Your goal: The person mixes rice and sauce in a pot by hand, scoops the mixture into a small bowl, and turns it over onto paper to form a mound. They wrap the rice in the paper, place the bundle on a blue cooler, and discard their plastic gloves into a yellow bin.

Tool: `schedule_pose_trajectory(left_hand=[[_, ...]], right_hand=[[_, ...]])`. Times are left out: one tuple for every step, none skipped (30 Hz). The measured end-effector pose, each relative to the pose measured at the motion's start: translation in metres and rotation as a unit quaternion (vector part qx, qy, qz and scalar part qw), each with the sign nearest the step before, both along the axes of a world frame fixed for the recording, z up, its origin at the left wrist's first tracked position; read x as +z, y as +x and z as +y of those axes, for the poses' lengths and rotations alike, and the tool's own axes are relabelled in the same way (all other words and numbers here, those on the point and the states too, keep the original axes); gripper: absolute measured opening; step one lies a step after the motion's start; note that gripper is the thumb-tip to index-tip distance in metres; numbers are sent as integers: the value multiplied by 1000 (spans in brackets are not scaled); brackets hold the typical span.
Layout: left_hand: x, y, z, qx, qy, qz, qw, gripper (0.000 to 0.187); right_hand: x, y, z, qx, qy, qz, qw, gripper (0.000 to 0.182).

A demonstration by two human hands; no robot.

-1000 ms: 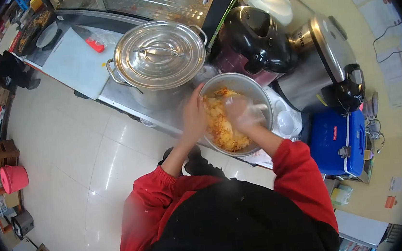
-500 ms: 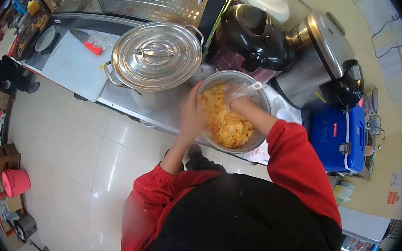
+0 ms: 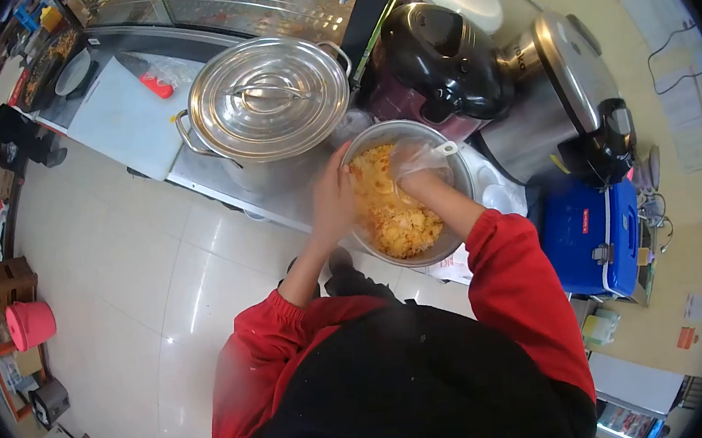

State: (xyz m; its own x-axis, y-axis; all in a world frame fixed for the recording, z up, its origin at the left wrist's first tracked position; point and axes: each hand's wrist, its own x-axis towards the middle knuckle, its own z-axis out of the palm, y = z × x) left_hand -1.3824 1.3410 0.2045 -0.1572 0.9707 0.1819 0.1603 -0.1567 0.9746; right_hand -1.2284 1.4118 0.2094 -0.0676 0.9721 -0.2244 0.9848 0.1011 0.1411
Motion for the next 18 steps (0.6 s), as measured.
schedule_pose_trajectory(left_hand=[[-8,1,2,8,23,12,1000,35],[-14,2,2,21,43,21,999,35],[-11,1,2,16,23,8,1000,35],[-5,0,0,10,1,-5,1000,35],[-3,0,-2,2,-21,-17,1000,35],[-3,0,-3,6,-18,-17,1000,35],[-4,0,-3,7,-14,-16,1000,35],[-4,1,-2,7,-9,-14,1000,35],[-3,1,-3,6,-19,-17,1000,35],[-3,1,-2,7,-28,-21,999,34],[-2,1,-1,10,-36,-26,999,33],[-2,2,-8,14,-40,-24,999,33],[0,2,-8,16,-36,-22,999,33],[2,2,-1,24,-27,-22,999,34],[1,3,1,27,-16,-23,999,34],[-2,3,2,28,-10,-22,999,34],[-4,4,0,28,-3,-21,999,34],[-6,5,-1,29,6,-27,999,34]], right_hand=[[-4,5,7,20,-17,-44,999,19],[-4,11,12,45,-37,-91,994,19],[3,25,2,116,3,-127,985,17],[8,31,-11,140,91,-104,980,17],[13,36,-24,162,177,-76,968,17],[15,37,-30,177,263,-45,947,17],[10,21,-30,107,211,-131,963,19],[2,15,-29,130,213,-136,959,17],[-11,13,-28,153,214,-140,955,14],[-22,11,-25,179,217,-143,949,12],[-29,14,-26,234,226,-147,934,14],[-37,22,-44,283,224,-151,920,17],[-28,21,-56,281,200,-147,927,18],[-18,20,-67,278,177,-143,933,19],[19,5,-85,226,117,-128,959,17],[38,-4,-97,170,53,-112,978,16],[40,5,-98,173,58,-89,979,15],[44,21,-94,176,68,-66,980,15]])
